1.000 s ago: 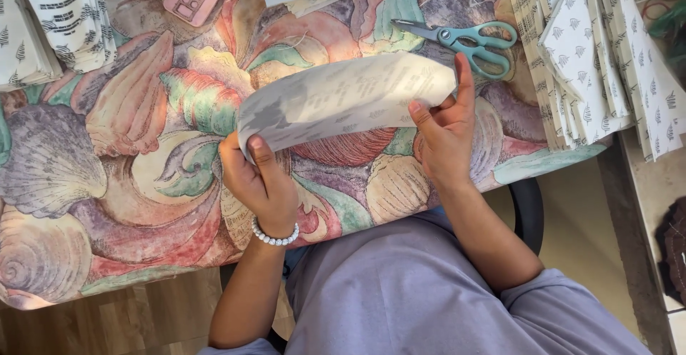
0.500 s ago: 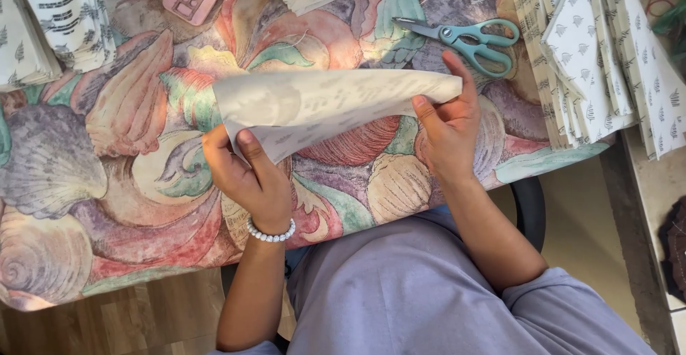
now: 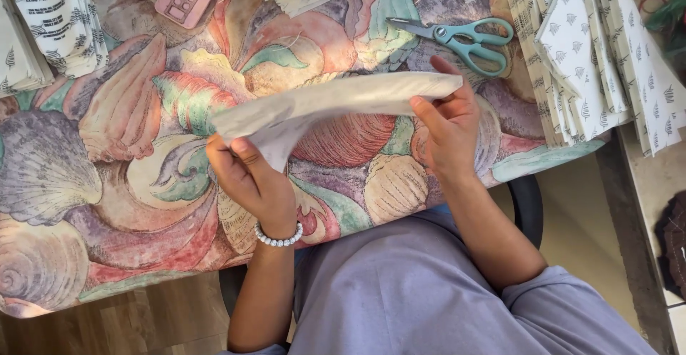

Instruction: The person is manually folding patterned paper sheets into triangular shapes on a table.

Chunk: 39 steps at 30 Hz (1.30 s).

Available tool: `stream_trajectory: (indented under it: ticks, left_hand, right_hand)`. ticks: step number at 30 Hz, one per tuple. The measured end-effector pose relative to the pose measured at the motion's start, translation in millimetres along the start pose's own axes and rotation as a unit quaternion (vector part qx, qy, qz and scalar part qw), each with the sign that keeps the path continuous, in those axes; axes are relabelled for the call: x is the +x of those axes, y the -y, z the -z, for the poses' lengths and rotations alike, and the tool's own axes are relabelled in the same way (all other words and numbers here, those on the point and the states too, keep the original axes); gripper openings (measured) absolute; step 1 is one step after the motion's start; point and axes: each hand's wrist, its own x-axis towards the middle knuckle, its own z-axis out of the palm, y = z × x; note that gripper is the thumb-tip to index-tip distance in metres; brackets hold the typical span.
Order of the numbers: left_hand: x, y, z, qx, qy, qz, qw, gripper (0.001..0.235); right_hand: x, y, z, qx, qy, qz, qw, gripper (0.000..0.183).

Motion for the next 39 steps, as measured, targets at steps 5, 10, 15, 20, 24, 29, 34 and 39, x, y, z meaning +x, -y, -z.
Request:
stream_trajectory:
  ticks: [5, 10, 15, 20, 24, 29, 34, 39]
  left_hand:
    - [-4, 12, -4, 0.005, -0.011, 0.011, 1.000, 0.020]
    - [-1, -2, -12, 0.014, -0.026, 0.013, 0.999, 0.021]
    - [-4, 4, -10, 0.025, -0.024, 0.006, 0.999, 0.022]
    - [-6, 5, -11, 0.024, -0.027, 0.005, 0.999, 0.023]
    - [-6, 7, -12, 0.031, -0.026, -0.020, 0.999, 0.025]
    - [2, -12, -16, 0.046, -0.005, -0.063, 0.997, 0.021]
    - [-7, -2, -12, 0.018, -0.024, -0.054, 0.998, 0.020]
    - [-13, 14, -18, 0.036, 0.009, -0.046, 0.998, 0.016]
  right_hand:
    - [4, -11, 12, -0.007, 0.007, -0.009, 1.000, 0.058]
    - [5, -5, 4, -0.010, 0.002, -0.029, 1.000, 0.058]
    - [10, -15, 11, -0.001, 0.027, -0.011, 1.000, 0.063]
    - [9, -15, 7, 0.005, 0.037, -0.012, 0.999, 0.062]
    - [9, -20, 11, -0.011, 0.033, 0.002, 0.999, 0.056]
    - [9, -19, 16, -0.014, 0.035, 0.007, 0.999, 0.055]
    - [5, -4, 14, -0.024, 0.047, 0.020, 0.998, 0.053]
    - [13, 13, 7, -0.070, 0.067, 0.043, 0.994, 0.059]
